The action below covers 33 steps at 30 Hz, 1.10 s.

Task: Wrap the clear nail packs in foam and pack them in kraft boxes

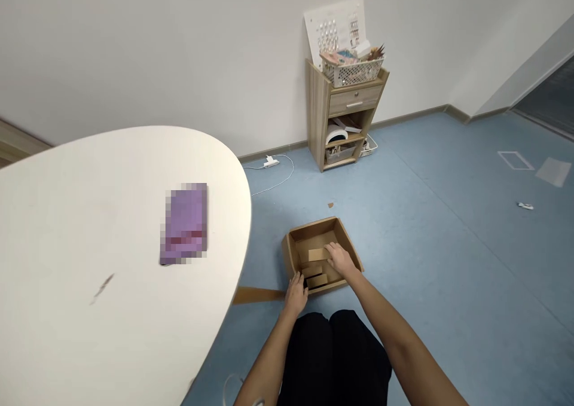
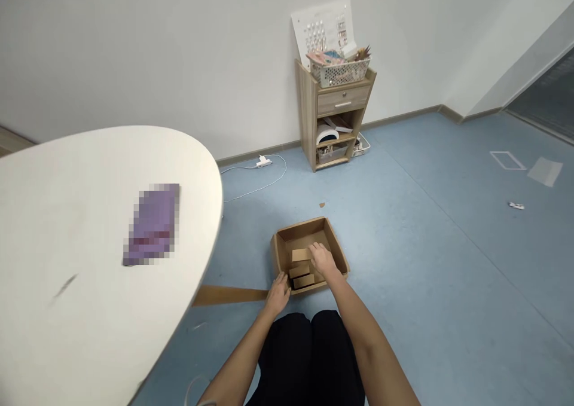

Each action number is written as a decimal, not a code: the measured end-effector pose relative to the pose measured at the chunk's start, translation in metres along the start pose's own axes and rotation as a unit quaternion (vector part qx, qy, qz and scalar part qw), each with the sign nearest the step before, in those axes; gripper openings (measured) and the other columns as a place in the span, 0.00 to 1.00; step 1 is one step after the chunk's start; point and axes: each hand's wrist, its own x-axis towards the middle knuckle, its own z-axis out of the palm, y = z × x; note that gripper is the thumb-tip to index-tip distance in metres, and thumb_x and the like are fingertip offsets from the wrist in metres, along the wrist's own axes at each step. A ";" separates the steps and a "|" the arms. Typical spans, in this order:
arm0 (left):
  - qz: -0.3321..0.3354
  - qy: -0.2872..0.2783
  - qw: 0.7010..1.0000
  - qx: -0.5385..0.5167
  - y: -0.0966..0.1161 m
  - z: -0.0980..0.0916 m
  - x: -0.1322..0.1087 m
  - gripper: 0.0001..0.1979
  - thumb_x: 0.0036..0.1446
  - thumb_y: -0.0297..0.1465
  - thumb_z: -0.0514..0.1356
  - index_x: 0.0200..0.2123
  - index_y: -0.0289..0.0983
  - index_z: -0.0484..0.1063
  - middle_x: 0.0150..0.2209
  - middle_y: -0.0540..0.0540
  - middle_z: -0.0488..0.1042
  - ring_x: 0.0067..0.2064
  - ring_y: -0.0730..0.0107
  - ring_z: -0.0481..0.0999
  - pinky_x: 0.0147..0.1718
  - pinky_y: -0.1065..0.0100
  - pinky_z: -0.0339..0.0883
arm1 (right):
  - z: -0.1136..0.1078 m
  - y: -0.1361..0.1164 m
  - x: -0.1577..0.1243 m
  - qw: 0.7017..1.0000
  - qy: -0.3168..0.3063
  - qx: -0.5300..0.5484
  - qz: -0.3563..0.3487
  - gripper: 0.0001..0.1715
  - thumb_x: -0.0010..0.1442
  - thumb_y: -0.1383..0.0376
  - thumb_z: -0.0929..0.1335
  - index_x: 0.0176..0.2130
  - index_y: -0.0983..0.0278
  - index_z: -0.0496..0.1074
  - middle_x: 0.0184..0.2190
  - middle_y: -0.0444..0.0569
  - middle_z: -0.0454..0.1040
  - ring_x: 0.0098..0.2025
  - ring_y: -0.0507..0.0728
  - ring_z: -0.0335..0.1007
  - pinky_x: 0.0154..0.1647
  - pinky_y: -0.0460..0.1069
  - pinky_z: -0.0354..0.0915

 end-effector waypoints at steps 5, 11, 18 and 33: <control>0.063 0.076 0.994 0.041 -0.039 0.048 0.048 0.35 0.57 0.26 0.50 0.67 0.33 0.46 0.69 0.34 0.50 0.70 0.53 0.45 0.65 0.45 0.46 | 0.099 0.020 0.040 0.999 -0.035 -0.003 -0.011 0.22 0.56 0.75 0.65 0.50 0.63 0.68 0.49 0.56 0.71 0.54 0.61 0.66 0.53 0.52 0.64; 0.131 0.068 0.983 0.106 -0.051 0.059 0.071 0.32 0.58 0.31 0.53 0.66 0.38 0.53 0.67 0.38 0.55 0.70 0.50 0.44 0.65 0.39 0.38 | 0.170 0.041 0.066 0.992 -0.124 0.036 -0.008 0.27 0.54 0.74 0.67 0.54 0.63 0.67 0.54 0.57 0.71 0.53 0.61 0.70 0.53 0.52 0.64; 0.118 0.008 0.963 0.241 -0.037 0.061 0.078 0.22 0.62 0.38 0.51 0.56 0.37 0.71 0.55 0.37 0.73 0.67 0.46 0.54 0.63 0.33 0.19 | 0.207 0.063 0.081 0.974 -0.178 0.138 -0.003 0.30 0.53 0.71 0.69 0.56 0.62 0.69 0.58 0.57 0.69 0.60 0.62 0.63 0.61 0.53 0.57; 0.073 -0.059 0.961 0.258 -0.028 0.055 0.081 0.22 0.58 0.34 0.57 0.55 0.37 0.70 0.56 0.36 0.69 0.64 0.46 0.57 0.62 0.34 0.21 | 0.256 0.072 0.103 0.956 -0.171 0.233 0.047 0.21 0.60 0.52 0.64 0.43 0.63 0.78 0.46 0.54 0.78 0.47 0.58 0.73 0.50 0.50 0.66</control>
